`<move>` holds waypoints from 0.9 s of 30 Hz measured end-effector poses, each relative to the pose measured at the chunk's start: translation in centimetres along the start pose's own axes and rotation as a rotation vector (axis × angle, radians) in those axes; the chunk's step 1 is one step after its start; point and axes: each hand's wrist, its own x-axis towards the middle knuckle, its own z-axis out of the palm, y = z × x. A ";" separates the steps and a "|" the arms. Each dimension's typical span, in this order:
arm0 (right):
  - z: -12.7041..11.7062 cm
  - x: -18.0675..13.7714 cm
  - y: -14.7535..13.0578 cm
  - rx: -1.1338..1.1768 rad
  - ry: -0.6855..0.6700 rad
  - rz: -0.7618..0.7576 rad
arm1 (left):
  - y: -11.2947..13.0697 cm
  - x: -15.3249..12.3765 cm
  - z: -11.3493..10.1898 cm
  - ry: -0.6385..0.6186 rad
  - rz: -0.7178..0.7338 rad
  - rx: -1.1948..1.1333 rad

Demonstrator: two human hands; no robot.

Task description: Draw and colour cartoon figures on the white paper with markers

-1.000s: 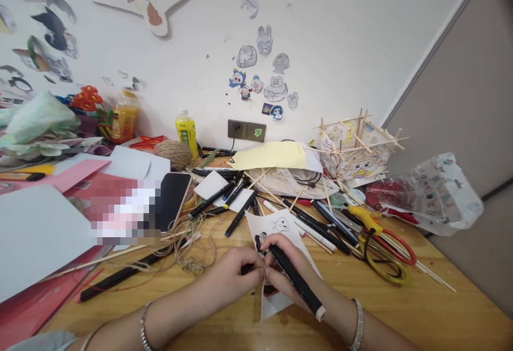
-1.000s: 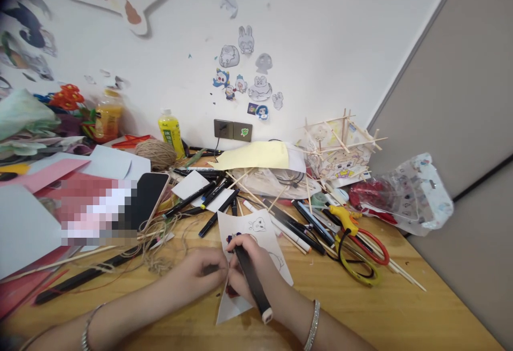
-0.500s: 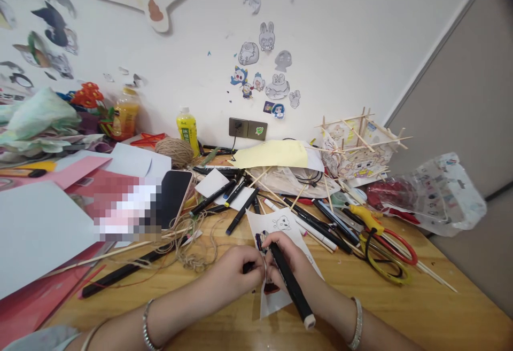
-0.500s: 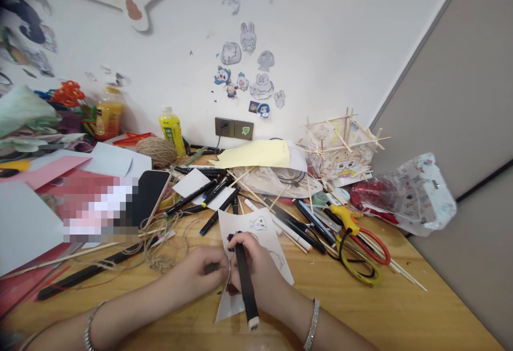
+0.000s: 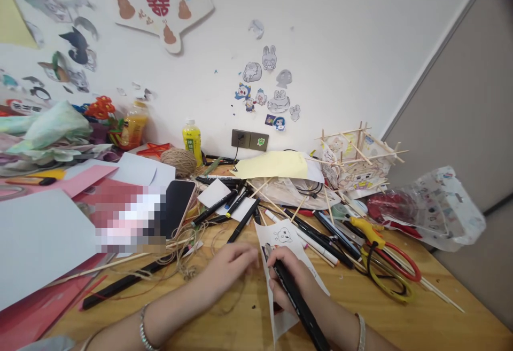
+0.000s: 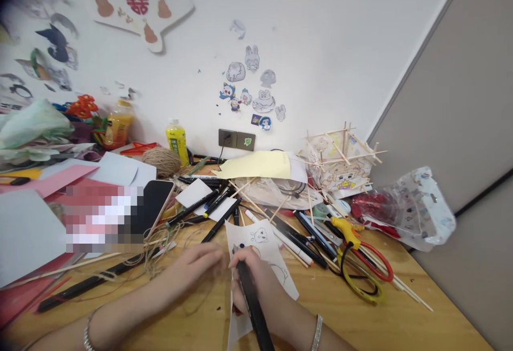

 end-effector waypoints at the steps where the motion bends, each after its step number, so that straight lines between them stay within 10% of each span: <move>1: 0.0 -0.1 -0.1 -0.045 -0.041 -0.026 | -0.2 0.3 -0.3 0.057 -0.008 -0.001; 13: 0.2 -0.6 -0.2 -0.112 -0.332 -0.081 | -1.0 0.8 -0.2 0.085 -0.041 0.069; 22: -0.1 1.3 0.5 -0.167 0.137 -0.021 | -1.2 0.9 0.5 -0.015 0.018 0.115; 27: 0.2 1.4 0.8 -0.093 0.108 -0.032 | -0.6 0.0 1.4 -0.169 0.066 0.066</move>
